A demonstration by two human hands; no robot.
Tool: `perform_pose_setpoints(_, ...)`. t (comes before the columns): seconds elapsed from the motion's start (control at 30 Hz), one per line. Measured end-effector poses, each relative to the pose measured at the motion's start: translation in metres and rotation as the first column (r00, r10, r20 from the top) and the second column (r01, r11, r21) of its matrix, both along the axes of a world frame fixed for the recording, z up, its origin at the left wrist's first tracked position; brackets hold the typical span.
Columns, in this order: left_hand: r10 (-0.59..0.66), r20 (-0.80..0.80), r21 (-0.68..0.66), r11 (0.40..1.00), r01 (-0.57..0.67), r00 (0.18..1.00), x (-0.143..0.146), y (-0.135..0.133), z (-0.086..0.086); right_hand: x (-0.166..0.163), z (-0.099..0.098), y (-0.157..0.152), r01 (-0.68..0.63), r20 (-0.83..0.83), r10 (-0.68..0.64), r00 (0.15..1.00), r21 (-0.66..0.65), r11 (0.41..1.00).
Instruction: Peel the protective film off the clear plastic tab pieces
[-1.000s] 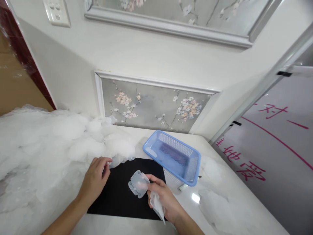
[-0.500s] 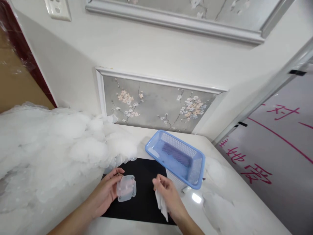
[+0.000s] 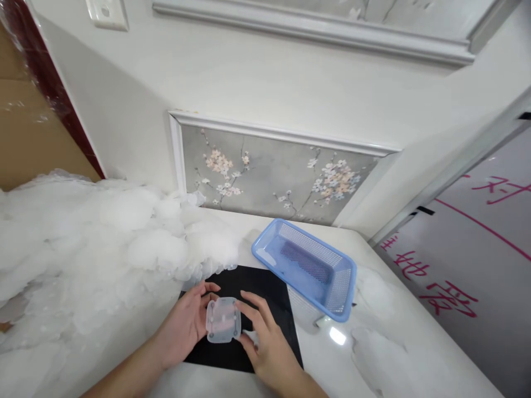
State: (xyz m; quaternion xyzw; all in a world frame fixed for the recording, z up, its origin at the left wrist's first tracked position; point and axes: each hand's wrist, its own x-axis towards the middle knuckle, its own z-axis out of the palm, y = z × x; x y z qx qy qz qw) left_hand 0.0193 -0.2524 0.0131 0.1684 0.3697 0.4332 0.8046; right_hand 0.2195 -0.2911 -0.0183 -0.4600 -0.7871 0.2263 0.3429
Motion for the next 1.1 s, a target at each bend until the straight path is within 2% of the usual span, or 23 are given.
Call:
perform_pose_setpoints(0.27,-0.010,0.003,0.033,0.999,0.010,1.000,0.001,-0.002,0.001,0.001,-0.004,0.000,0.033,-0.022,-0.033,0.999,0.011,0.999)
perform_pose_setpoints(0.4,-0.001,-0.016,0.044,0.999,0.001,1.000,0.001,-0.002,0.000,-0.001,0.003,-0.001,0.002,-0.095,-0.005,0.995,-0.024,1.000)
perform_pose_setpoints(0.47,-0.036,-0.016,0.056,0.998,0.037,0.999,0.001,-0.002,-0.001,-0.003,0.010,-0.001,-0.015,-0.181,-0.009,0.983,-0.132,0.991)
perform_pose_setpoints(0.5,-0.065,-0.018,0.074,0.995,0.066,0.998,0.001,-0.002,-0.002,-0.004,0.014,0.000,0.004,-0.248,-0.060,0.967,-0.220,0.975)
perform_pose_setpoints(0.6,-0.179,-0.071,0.163,0.969,0.188,0.981,0.002,-0.004,-0.003,-0.005,0.018,0.004,0.060,-0.445,-0.318,0.837,-0.503,0.862)
perform_pose_setpoints(0.7,-0.218,-0.217,0.245,0.931,0.270,0.951,0.005,-0.005,-0.007,-0.003,0.014,0.009,0.001,-0.543,-0.422,0.726,-0.613,0.790)
perform_pose_setpoints(0.83,-0.126,-0.469,0.379,0.865,0.328,0.874,0.009,-0.004,-0.021,-0.001,0.010,0.010,-0.043,-0.570,-0.425,0.703,-0.630,0.775)
perform_pose_setpoints(0.93,-0.034,-0.610,0.421,0.833,0.360,0.791,0.005,0.004,-0.020,0.004,0.020,0.011,0.013,-0.534,-0.408,0.741,-0.596,0.803)
perform_pose_setpoints(1.03,0.178,-0.681,0.496,0.825,0.269,0.710,-0.017,0.016,0.007,0.023,0.043,0.027,0.260,-0.432,-0.453,0.780,-0.434,0.862)
perform_pose_setpoints(1.07,0.300,-0.671,0.549,0.816,0.183,0.677,-0.029,0.018,0.021,0.033,0.053,0.035,0.366,-0.379,-0.484,0.789,-0.343,0.865)
perform_pose_setpoints(1.1,0.436,-0.633,0.623,0.777,0.087,0.639,-0.041,0.017,0.037,0.043,0.063,0.045,0.469,-0.297,-0.523,0.799,-0.239,0.850)
